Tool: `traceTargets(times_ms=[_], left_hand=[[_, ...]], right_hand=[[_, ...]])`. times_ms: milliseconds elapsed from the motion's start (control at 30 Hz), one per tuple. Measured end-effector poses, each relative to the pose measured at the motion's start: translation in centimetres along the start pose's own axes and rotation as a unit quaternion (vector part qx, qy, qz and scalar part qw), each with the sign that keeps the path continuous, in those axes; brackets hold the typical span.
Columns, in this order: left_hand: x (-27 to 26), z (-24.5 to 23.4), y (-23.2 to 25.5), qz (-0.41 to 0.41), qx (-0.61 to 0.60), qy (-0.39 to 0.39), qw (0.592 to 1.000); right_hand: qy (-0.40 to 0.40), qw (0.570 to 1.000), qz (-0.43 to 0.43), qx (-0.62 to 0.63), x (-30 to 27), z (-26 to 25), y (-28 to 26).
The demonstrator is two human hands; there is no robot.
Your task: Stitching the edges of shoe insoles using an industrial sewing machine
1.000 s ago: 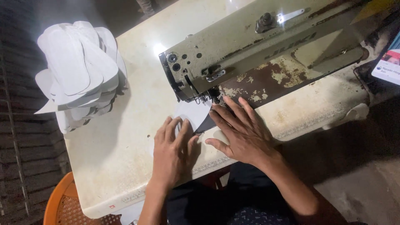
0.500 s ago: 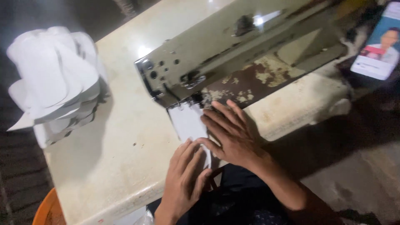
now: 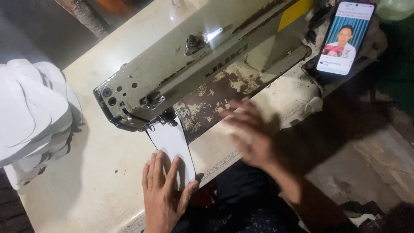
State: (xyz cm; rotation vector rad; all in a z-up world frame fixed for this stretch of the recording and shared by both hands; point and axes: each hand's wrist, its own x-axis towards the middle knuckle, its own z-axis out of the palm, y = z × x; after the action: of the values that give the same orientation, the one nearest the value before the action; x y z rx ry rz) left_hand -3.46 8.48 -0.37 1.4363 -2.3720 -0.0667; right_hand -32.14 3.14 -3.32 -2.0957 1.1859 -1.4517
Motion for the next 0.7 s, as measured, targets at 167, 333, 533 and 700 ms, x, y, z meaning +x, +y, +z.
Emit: traceTargets(times_ms=[167,333,533,700], left_hand=[[0.1,0.3,-0.2,-0.011,0.029,0.017,0.999],[0.5,0.2,-0.3,-0.018,0.021,0.021,0.999],[0.5,0.4,-0.6,-0.028,0.017,0.016,0.999],[0.8,0.7,-1.1,-0.025,0.021,0.032,0.999]], right_hand=[[0.13,0.967,-0.022,-0.217,0.3,-10.0,5.7],[0.143,0.929,-0.058,-0.336,1.5,-17.8,9.6],[0.088,0.92,0.011,-0.382,-1.2,-20.8,15.4],[0.051,0.899,-0.008,-0.436,1.1,-21.3,14.6]])
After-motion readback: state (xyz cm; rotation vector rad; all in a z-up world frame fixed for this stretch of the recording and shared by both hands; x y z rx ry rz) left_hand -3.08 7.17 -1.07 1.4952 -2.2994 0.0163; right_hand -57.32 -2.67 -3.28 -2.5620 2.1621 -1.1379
